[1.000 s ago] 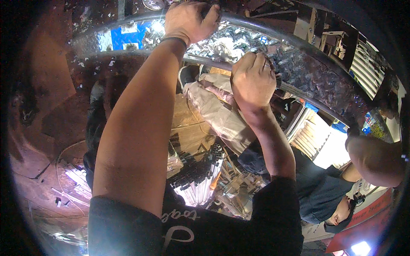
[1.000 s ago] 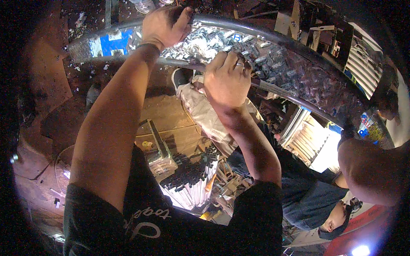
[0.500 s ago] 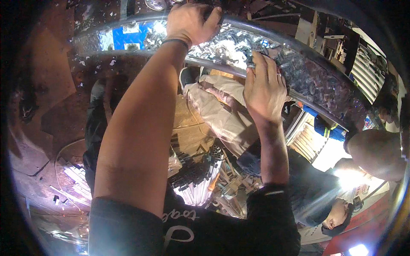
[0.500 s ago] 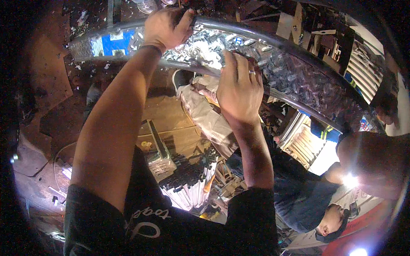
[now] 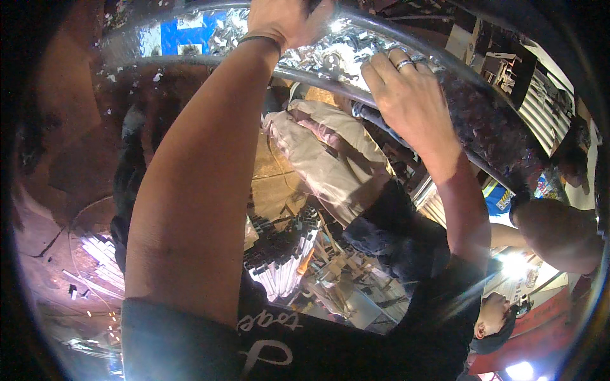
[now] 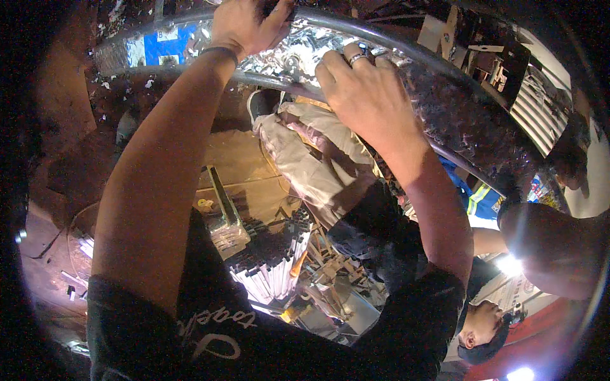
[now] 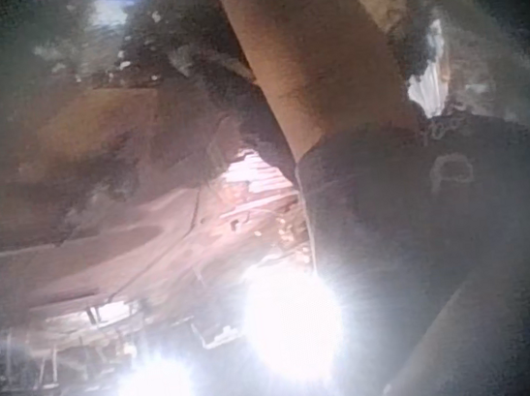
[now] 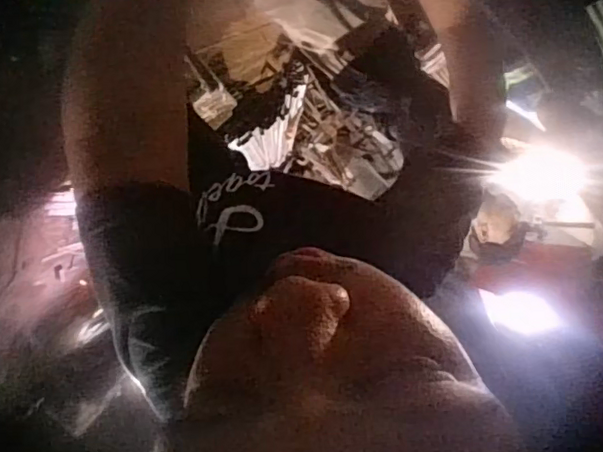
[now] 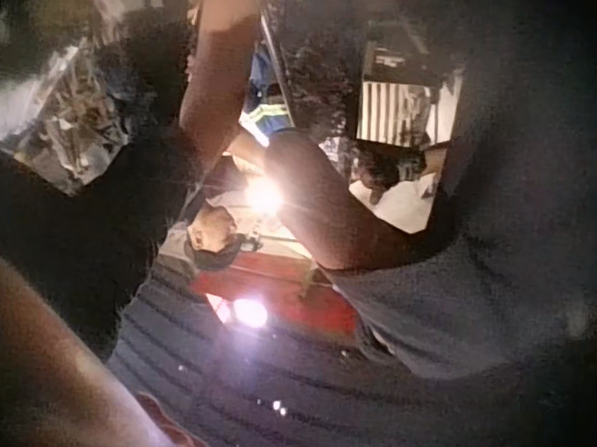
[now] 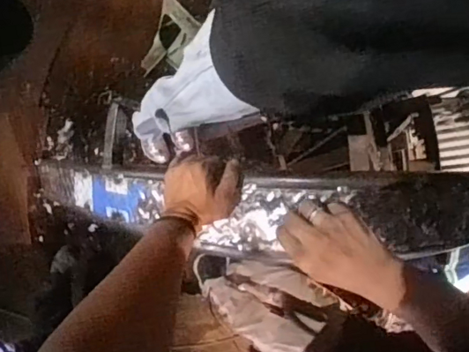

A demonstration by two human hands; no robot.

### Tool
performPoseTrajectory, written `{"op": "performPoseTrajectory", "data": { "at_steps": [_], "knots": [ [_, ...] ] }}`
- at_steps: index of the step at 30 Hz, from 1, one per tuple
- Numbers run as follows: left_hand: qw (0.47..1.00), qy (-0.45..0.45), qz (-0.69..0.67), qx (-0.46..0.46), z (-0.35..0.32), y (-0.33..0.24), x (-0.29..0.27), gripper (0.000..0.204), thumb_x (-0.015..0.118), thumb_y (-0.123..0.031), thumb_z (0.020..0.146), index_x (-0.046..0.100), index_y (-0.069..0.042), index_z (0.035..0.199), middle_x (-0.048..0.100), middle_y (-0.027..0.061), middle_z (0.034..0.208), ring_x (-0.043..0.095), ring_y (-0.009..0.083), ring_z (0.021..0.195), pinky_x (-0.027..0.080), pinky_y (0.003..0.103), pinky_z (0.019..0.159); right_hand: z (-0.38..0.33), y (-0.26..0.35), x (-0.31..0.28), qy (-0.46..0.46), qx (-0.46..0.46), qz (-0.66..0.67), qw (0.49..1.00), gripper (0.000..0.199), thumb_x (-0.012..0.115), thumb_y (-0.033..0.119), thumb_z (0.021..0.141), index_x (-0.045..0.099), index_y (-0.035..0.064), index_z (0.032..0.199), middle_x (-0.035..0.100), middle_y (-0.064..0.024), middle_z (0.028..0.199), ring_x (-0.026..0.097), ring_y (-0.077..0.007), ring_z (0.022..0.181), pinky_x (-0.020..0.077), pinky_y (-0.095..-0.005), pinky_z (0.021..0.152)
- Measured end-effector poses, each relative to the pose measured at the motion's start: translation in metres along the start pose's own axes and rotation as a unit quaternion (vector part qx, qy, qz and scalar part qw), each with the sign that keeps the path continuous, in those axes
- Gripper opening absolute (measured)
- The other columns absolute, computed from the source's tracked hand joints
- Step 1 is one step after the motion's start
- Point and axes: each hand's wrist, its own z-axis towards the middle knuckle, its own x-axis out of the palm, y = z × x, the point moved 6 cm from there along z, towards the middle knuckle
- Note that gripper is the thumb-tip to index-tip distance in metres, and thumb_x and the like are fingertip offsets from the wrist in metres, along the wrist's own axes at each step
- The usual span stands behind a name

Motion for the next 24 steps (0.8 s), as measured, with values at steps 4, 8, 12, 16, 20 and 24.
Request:
{"op": "performPoseTrajectory", "data": {
  "at_steps": [4,8,12,16,20,24],
  "knots": [
    [1.000,0.010,-0.009,-0.020,-0.001,-0.001,-0.001,0.043,0.056,-0.043,0.093,0.074,-0.006,0.078,0.073,0.0228,0.085,0.069,0.0436,0.087,0.050,0.053,0.087,0.000,0.000,0.013,0.007,-0.030,-0.041,0.999,0.023,0.063,0.020,0.089,0.065,0.0097,0.110,0.061,-0.0024,0.102,0.065,-0.0188,0.100,0.0595,-0.0344,0.072],
    [0.998,0.042,-0.018,-0.051,-0.001,-0.002,-0.002,0.043,0.055,-0.044,0.094,0.075,-0.008,0.080,0.073,0.0216,0.088,0.069,0.0431,0.089,0.050,0.053,0.086,0.001,-0.016,0.011,-0.008,0.050,0.086,0.995,0.023,0.063,0.013,0.089,0.065,0.0117,0.112,0.063,-0.0064,0.108,0.069,-0.0260,0.101,0.0610,-0.0396,0.074],
    [1.000,0.021,-0.022,-0.008,-0.001,-0.005,-0.005,0.043,0.054,-0.044,0.094,0.075,-0.009,0.082,0.073,0.0209,0.089,0.069,0.0418,0.091,0.050,0.053,0.086,-0.003,-0.034,-0.004,-0.050,0.092,0.249,0.963,0.025,0.064,0.005,0.086,0.068,0.0126,0.110,0.067,-0.0081,0.108,0.071,-0.0313,0.102,0.0609,-0.0430,0.081],
    [0.999,0.037,-0.008,-0.025,0.001,0.000,0.000,0.043,0.054,-0.044,0.094,0.075,-0.009,0.083,0.073,0.0202,0.090,0.069,0.0409,0.093,0.049,0.052,0.089,-0.001,-0.034,-0.004,-0.016,0.014,0.205,0.979,0.019,0.067,0.006,0.088,0.072,0.0116,0.106,0.069,-0.0068,0.108,0.071,-0.0297,0.101,0.0604,-0.0397,0.081],
    [0.999,0.044,0.005,-0.014,0.000,0.002,0.001,0.044,0.053,-0.044,0.095,0.075,-0.009,0.083,0.074,0.0200,0.091,0.069,0.0401,0.093,0.048,0.051,0.091,0.003,-0.028,0.000,0.012,-0.024,0.137,0.990,0.020,0.063,0.011,0.085,0.071,0.0113,0.103,0.066,-0.0035,0.102,0.070,-0.0247,0.094,0.0608,-0.0374,0.076],
    [0.999,0.025,0.010,-0.018,0.000,0.002,0.000,0.045,0.052,-0.045,0.095,0.076,-0.009,0.084,0.073,0.0200,0.090,0.069,0.0395,0.092,0.048,0.051,0.090,0.011,-0.015,-0.004,-0.003,-0.053,0.041,0.998,0.016,0.063,0.013,0.084,0.068,0.0114,0.099,0.062,-0.0044,0.098,0.069,-0.0226,0.087,0.0604,-0.0355,0.073]
  ]
}}
